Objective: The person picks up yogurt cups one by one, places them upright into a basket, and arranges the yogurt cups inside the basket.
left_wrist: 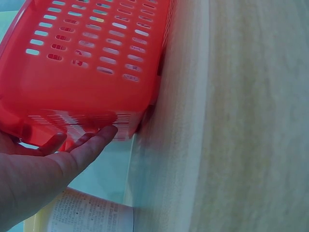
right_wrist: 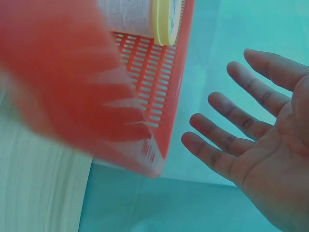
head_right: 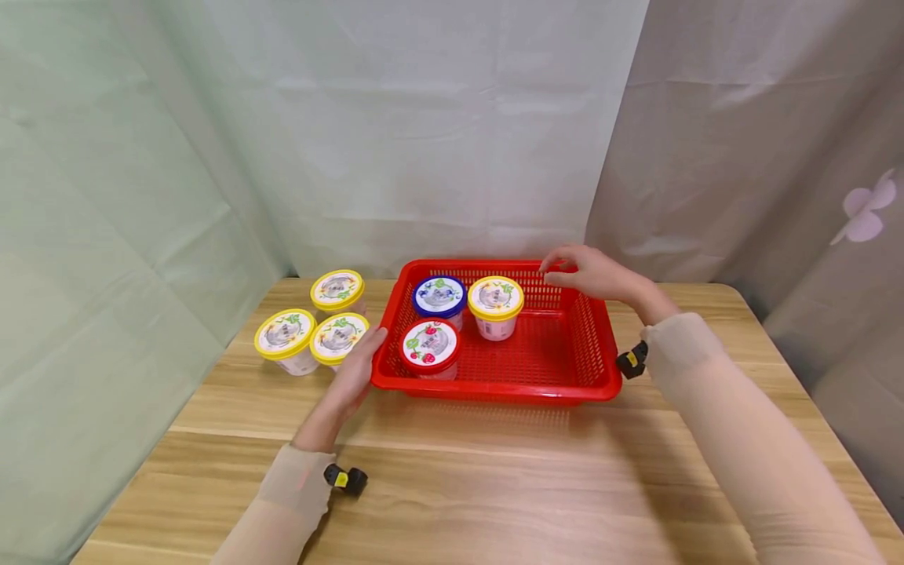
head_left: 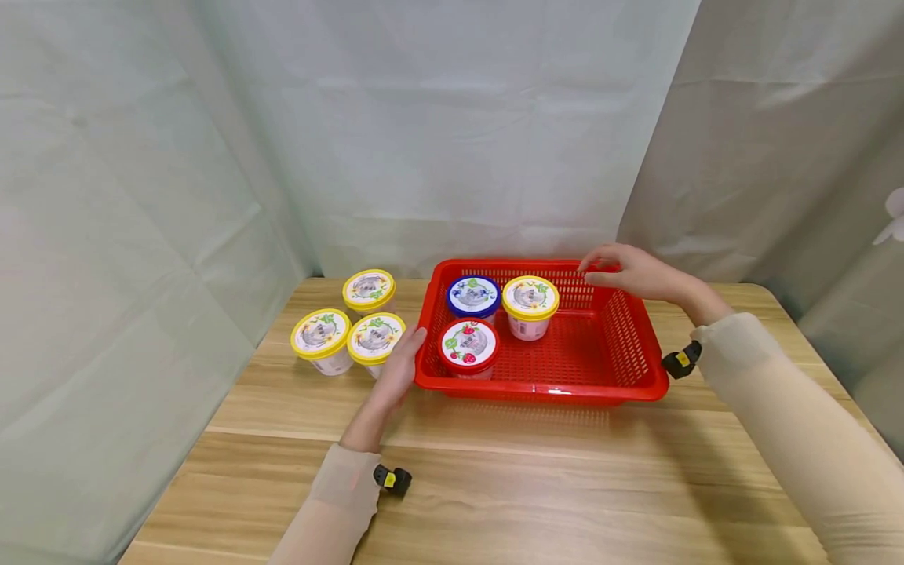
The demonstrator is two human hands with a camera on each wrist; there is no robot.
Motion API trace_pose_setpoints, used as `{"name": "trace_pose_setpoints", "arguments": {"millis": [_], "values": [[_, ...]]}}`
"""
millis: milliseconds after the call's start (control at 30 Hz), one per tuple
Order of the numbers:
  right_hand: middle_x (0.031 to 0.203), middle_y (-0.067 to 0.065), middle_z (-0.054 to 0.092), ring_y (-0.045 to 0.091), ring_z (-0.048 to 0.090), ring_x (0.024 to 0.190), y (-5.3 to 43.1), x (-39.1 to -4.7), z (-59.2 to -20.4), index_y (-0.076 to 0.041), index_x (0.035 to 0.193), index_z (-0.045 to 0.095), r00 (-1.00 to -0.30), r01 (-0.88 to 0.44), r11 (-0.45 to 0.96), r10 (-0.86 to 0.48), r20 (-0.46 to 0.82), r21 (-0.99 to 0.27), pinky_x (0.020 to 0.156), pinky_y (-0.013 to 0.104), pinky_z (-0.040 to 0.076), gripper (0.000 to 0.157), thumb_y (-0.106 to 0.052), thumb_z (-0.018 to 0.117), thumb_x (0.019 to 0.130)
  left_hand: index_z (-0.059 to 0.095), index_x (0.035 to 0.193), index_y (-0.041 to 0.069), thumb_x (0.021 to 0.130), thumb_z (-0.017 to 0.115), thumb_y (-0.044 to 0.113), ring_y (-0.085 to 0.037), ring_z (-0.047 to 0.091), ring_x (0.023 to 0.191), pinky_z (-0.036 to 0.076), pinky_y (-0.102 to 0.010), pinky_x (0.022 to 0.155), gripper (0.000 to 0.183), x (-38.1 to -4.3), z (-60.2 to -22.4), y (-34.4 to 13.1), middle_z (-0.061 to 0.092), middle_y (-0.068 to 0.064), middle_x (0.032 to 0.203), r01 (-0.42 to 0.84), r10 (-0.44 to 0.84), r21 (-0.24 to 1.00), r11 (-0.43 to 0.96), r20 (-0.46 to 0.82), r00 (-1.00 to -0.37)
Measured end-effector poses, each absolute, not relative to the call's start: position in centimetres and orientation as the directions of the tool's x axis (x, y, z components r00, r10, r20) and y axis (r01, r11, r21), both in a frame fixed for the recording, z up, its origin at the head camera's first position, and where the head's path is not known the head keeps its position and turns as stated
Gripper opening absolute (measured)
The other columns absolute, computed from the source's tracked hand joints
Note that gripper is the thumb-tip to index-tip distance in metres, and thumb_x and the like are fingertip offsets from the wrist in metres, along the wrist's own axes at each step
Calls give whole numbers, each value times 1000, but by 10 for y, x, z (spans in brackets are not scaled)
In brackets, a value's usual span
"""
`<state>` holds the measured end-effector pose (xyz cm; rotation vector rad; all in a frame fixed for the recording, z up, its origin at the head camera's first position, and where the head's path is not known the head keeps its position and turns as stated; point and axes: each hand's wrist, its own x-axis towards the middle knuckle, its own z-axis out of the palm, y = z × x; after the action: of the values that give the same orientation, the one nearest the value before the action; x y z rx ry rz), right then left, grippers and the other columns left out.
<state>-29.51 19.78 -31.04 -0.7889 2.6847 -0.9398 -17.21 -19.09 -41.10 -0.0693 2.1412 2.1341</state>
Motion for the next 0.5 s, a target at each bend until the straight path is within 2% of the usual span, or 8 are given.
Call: {"name": "trace_pose_setpoints", "arguments": {"millis": [233,500], "values": [[132,19,62,36,56,119,208,-293,-309,-2,128,65,-847,-416,663,-531,0,-622,100,59,48,29,-20,64,105,19,163,-3,114,32,29,-37,36,148,28,-52,123,61,-173,-410,-191,32,-24,164,-112,46,994,10,-113,-993],[132,20,61,40,55,124,222,-290,-312,-1,129,64,-856,-398,653,-518,4,-645,102,63,47,31,-20,64,105,17,163,-5,114,32,29,-38,34,149,27,-52,123,61,-173,-410,-191,29,-26,164,-117,40,993,18,-118,-992]]}}
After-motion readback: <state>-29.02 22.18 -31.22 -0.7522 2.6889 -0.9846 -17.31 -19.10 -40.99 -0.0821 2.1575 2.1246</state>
